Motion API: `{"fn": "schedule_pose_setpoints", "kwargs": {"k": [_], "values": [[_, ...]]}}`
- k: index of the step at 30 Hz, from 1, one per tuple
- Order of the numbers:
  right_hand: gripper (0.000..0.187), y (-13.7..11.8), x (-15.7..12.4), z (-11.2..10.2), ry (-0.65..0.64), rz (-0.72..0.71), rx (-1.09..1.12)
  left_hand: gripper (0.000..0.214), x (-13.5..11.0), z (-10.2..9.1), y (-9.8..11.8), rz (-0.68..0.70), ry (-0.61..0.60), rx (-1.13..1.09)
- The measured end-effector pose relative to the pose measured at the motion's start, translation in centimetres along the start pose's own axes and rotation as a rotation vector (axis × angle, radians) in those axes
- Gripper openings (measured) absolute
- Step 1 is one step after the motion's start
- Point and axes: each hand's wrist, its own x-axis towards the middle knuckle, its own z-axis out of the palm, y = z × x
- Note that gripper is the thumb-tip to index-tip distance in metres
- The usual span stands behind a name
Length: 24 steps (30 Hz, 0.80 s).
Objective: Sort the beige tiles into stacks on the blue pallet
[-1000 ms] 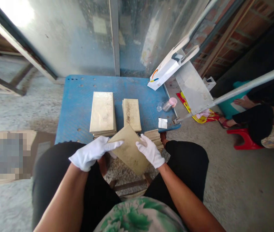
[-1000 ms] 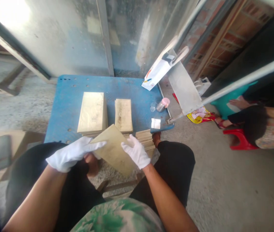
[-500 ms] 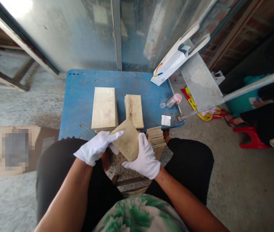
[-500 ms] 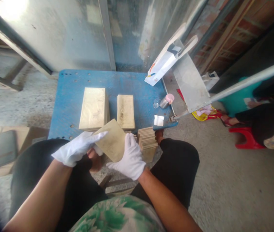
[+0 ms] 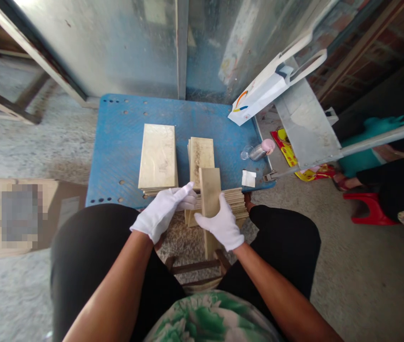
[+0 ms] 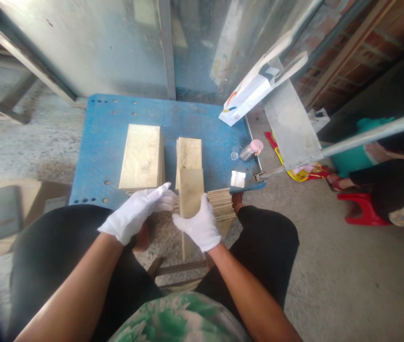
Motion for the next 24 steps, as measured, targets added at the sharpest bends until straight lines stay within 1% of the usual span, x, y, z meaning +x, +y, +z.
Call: {"fn": "schedule_pose_setpoints", "kwargs": {"k": [2,3,4,6,8,10,12,16,19,24], "values": [[0.114,-0.8,1.9,-1.2,-0.008,0.058,-0.049,0.053,0.1,0.0,-0.3,0.006,0.061,0.011],[0.114,-1.2,2.9,-1.8,-0.015,0.07,-0.069,0.052,0.2,0.0,-0.5,0.016,0.064,0.021],[0.112,-1.7,4.1,-2.3,-0.021,0.077,-0.082,0.051,0.2,-0.1,-0.8,0.027,0.054,0.037],[0.103,-2.6,6.7,-3.1,-0.021,0.083,-0.104,0.05,0.4,-0.1,-1.3,0.048,0.024,0.077],[0.099,-3.5,9.2,-3.2,-0.011,0.083,-0.129,0.05,0.7,-0.2,-1.8,0.062,0.016,0.128],[0.106,-4.1,11.6,-2.8,0.008,0.106,-0.177,0.051,1.0,-0.3,-2.1,0.074,0.005,0.219],[0.117,-4.7,13.6,-1.9,0.027,0.133,-0.225,0.052,1.1,-0.3,-2.1,0.099,-0.034,0.332],[0.134,-5.8,16.1,0.2,0.045,0.16,-0.277,0.046,0.9,-0.3,-1.7,0.165,-0.099,0.519],[0.137,-6.7,17.2,1.7,0.06,0.178,-0.319,0.04,0.7,-0.3,-1.7,0.163,-0.096,0.713],[0.136,-8.1,18.5,3.6,0.091,0.219,-0.384,0.041,0.0,-0.3,-1.8,0.09,-0.011,0.987]]}}
